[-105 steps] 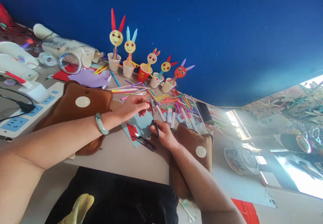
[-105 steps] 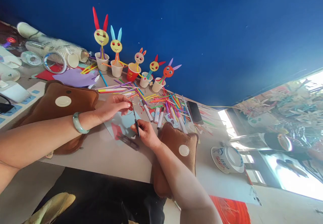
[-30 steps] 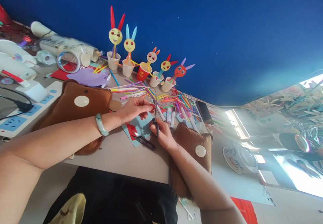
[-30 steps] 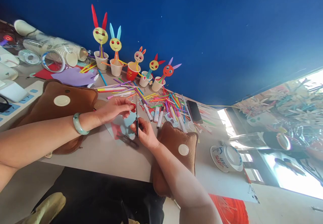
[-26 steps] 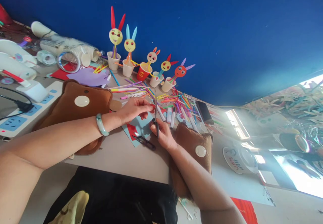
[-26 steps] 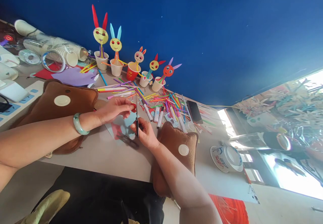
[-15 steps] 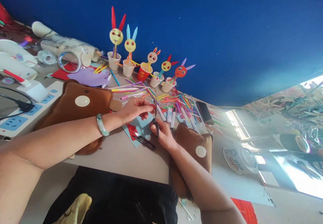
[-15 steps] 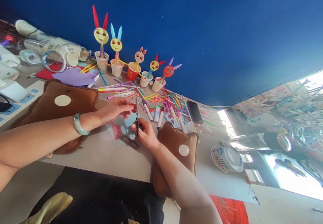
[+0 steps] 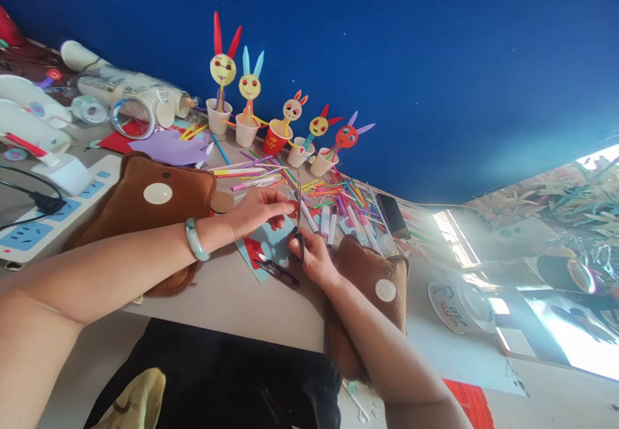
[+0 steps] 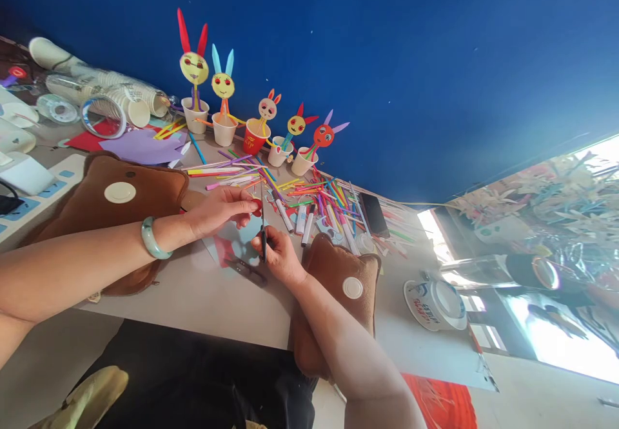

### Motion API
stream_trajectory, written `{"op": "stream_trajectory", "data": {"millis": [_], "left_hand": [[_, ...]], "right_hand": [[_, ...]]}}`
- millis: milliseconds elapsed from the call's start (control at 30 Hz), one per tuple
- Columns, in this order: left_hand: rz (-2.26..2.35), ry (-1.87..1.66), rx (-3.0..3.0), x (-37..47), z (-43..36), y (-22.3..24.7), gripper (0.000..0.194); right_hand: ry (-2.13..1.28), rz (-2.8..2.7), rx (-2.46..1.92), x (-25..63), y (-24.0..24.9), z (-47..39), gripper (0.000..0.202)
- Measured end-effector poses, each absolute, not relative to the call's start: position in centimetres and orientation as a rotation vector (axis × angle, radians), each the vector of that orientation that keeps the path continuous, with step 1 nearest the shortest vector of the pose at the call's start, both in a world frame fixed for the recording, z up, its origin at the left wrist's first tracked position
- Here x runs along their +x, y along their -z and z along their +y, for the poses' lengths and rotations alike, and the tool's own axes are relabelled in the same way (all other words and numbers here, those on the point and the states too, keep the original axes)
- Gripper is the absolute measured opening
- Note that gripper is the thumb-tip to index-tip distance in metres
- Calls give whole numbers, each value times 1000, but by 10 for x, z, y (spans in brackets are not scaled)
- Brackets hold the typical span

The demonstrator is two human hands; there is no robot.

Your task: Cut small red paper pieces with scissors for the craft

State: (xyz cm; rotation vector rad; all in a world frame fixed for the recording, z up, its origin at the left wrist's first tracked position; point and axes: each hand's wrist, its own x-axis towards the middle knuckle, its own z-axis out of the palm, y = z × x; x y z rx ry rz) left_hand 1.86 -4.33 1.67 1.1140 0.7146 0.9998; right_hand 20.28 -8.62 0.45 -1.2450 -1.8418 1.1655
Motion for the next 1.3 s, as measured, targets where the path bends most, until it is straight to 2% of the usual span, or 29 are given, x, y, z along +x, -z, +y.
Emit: {"op": "stream_trajectory", "data": {"millis": [633,1300], "left_hand": [[741,-1028,1077,20,-42,-18,25],[737,-1023,1093,19,-44,-17,23]], "right_hand": [[-1159,-1862,-1237,203,-4,-88,56],[-1147,-1856,-1279,202,-3,-86,53]]}}
